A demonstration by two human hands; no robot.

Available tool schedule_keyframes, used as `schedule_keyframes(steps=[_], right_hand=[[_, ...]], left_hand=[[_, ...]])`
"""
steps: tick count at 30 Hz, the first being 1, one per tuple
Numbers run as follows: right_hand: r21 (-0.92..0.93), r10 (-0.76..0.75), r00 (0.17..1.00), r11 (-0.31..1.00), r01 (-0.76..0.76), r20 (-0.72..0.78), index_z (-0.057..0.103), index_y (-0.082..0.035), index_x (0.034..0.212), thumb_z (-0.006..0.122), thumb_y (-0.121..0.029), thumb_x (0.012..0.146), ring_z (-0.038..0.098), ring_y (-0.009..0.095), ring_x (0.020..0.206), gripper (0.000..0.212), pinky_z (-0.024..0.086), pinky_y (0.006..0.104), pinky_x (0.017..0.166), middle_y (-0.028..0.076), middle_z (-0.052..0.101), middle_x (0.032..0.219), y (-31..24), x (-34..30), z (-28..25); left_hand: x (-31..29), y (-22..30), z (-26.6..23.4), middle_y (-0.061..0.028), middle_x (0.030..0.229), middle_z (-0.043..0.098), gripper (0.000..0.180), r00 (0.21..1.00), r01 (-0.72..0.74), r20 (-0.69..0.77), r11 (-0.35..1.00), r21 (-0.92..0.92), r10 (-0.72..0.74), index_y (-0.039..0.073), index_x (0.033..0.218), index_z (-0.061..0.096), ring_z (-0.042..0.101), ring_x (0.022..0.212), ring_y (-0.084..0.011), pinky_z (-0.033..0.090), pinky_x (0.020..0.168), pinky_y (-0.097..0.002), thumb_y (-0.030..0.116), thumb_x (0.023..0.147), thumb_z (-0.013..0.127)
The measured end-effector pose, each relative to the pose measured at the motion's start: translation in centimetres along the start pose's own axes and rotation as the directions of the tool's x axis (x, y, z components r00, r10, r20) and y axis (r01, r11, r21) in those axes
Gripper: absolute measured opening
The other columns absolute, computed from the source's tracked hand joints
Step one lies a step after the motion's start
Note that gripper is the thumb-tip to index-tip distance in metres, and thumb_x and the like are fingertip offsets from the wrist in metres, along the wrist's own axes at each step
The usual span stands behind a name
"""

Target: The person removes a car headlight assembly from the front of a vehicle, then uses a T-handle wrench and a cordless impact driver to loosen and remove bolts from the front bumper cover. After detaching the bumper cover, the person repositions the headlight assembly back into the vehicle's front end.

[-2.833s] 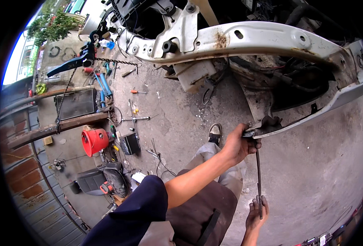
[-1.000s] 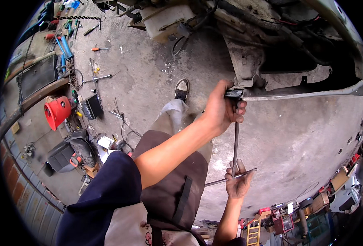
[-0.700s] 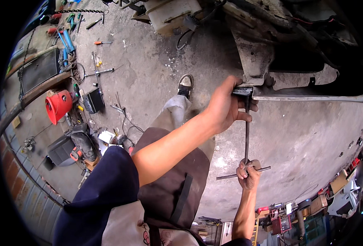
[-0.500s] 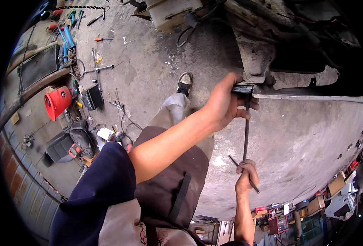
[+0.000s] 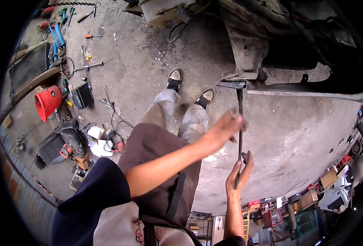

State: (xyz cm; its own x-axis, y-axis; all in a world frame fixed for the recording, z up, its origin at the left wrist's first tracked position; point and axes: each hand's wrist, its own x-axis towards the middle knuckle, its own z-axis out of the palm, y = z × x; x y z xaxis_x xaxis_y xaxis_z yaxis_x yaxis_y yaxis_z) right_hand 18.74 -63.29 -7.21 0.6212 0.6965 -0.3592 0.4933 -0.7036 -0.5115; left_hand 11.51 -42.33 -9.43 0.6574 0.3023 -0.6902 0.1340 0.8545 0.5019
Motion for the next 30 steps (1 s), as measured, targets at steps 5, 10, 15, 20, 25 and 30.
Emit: schedule_keyframes(steps=[5, 10, 15, 20, 25, 30], right_hand=[[0.132, 0.278, 0.96, 0.951, -0.28, 0.035, 0.038, 0.007, 0.141, 0.06, -0.008, 0.093, 0.052, 0.033, 0.116, 0.055, 0.046, 0.0431, 0.095, 0.024, 0.049, 0.13, -2.0, -1.6, -1.0], [0.724, 0.501, 0.534, -0.345, -0.597, 0.68, 0.046, 0.002, 0.134, 0.047, -0.031, 0.101, 0.062, 0.02, 0.079, 0.046, 0.055, 0.0321, 0.069, 0.012, 0.064, 0.101, 0.2, -2.4, -1.6], [0.414, 0.103, 0.709, -0.866, -0.281, 0.698, 0.051, 0.004, 0.122, 0.038, -0.024, 0.106, 0.044, 0.006, 0.054, 0.035, 0.04, 0.0173, 0.041, 0.003, 0.046, 0.075, 1.3, 1.5, 1.7], [0.144, -0.081, 0.726, -0.959, -0.243, 0.683, 0.055, 0.0, 0.122, 0.037, -0.021, 0.107, 0.038, 0.004, 0.046, 0.031, 0.032, 0.0165, 0.033, 0.002, 0.045, 0.072, 3.1, 1.5, 2.2], [0.765, 0.416, 0.724, -0.599, -0.237, 0.551, 0.052, -0.004, 0.122, 0.041, -0.028, 0.106, 0.031, 0.005, 0.043, 0.031, 0.027, 0.018, 0.031, 0.0, 0.037, 0.066, 0.8, 1.4, 2.3], [0.95, 0.564, 0.825, 0.232, -0.206, 0.041, 0.054, -0.005, 0.116, 0.05, -0.044, 0.101, 0.034, 0.008, 0.044, 0.041, 0.031, 0.0237, 0.036, -0.001, 0.035, 0.062, 0.5, 0.1, 2.6]], left_hand=[[0.0, -5.0, 3.8, -0.0015, 0.076, 0.052, 0.048, 0.993, -0.007, -0.118, 0.974, -0.227, -0.021, 0.005, 0.092, 0.051, 0.057, 0.069, -0.012, 0.046, 0.057, -0.0236, 0.049, 0.104, 0.038], [0.6, -4.7, 3.6, -0.0008, 0.075, 0.055, 0.049, 0.996, 0.005, -0.084, 0.969, -0.245, -0.027, 0.004, 0.09, 0.052, 0.059, 0.069, -0.0119, 0.046, 0.056, -0.0266, 0.049, 0.104, 0.038], [0.4, -2.6, 0.1, -0.0037, 0.079, 0.063, 0.047, 0.999, -0.046, 0.008, 0.959, 0.278, 0.046, 0.002, 0.095, 0.061, 0.061, 0.073, -0.013, 0.048, 0.06, -0.0311, 0.045, 0.103, 0.045], [-1.9, 8.7, -4.5, -0.0178, 0.078, 0.062, 0.035, 0.932, 0.072, -0.28, 0.636, 0.768, 0.232, -0.001, 0.092, 0.063, 0.062, 0.073, -0.0321, 0.047, 0.066, -0.0419, 0.033, 0.093, 0.064], [0.6, 10.0, -6.7, -0.0113, 0.107, 0.06, 0.045, 0.753, -0.392, -0.131, 0.6, 0.698, 0.644, 0.0, 0.116, 0.059, 0.059, 0.094, -0.0225, 0.047, 0.079, -0.0342, 0.032, 0.088, 0.073], [-2.8, 2.4, -3.9, -0.0045, 0.099, 0.06, 0.029, 0.802, -0.216, -0.429, 0.872, 0.439, 0.415, -0.002, 0.11, 0.057, 0.058, 0.091, -0.0118, 0.047, 0.082, -0.0251, 0.024, 0.098, 0.062]])
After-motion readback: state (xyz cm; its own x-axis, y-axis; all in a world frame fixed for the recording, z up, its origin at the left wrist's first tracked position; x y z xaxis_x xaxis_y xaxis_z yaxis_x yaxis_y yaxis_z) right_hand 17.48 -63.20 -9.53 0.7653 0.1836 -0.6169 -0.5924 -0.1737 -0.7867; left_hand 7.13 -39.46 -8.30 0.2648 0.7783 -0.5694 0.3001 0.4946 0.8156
